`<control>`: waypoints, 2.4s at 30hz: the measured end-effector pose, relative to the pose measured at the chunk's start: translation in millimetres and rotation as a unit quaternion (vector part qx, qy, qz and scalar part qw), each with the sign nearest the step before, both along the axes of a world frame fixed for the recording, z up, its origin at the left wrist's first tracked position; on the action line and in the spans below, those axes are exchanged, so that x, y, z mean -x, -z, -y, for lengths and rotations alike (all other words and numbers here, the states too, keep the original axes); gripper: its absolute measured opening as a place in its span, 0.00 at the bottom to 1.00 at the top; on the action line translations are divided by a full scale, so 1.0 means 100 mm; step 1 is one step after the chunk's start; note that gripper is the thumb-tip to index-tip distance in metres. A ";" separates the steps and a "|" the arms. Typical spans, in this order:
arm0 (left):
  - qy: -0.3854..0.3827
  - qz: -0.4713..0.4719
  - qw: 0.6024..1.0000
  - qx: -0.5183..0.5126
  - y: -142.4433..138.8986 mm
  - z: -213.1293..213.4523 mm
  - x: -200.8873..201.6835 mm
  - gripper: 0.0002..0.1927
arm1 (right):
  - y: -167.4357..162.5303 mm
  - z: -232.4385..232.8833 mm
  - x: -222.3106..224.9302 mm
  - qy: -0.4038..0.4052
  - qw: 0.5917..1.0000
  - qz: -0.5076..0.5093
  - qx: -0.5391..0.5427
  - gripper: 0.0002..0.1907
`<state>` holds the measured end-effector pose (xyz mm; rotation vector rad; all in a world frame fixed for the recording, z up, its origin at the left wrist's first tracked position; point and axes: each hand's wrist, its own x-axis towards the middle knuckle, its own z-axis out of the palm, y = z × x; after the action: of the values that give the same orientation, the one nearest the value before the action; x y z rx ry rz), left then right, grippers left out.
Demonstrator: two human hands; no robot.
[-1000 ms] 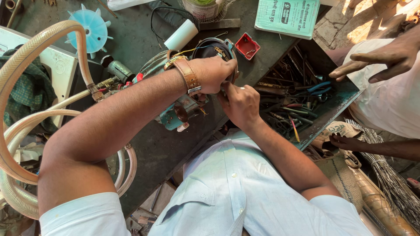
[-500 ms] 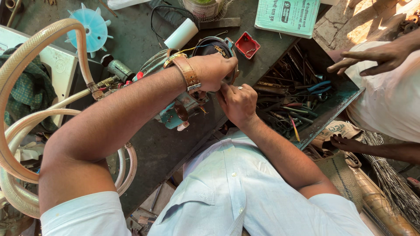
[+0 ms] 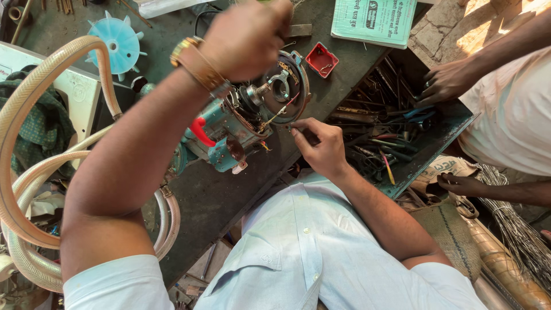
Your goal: The person works on a disassembled electric motor on a workbench. They remove a red plastic cover, manipulate internal wires, and use pliers to adjust components inside the motor housing.
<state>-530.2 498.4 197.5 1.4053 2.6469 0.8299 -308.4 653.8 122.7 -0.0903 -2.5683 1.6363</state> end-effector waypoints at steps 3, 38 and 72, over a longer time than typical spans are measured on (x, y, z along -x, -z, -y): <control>-0.040 -0.054 0.997 0.036 -0.01 0.14 0.14 0.07 | -0.01 -0.05 0.00 0.002 1.000 -0.025 -0.014 0.05; -0.074 -0.019 0.984 0.160 0.09 0.09 0.17 0.12 | -0.10 -0.04 0.50 -0.136 0.860 -0.238 -0.430 0.14; -0.050 -0.072 0.982 0.166 0.07 0.00 0.06 0.13 | -0.32 -0.11 0.67 -0.186 0.950 -0.114 -0.222 0.16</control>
<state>-536.2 498.6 190.1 1.3001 2.8104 0.2782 -375.5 664.5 154.7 0.6102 -2.8041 1.0206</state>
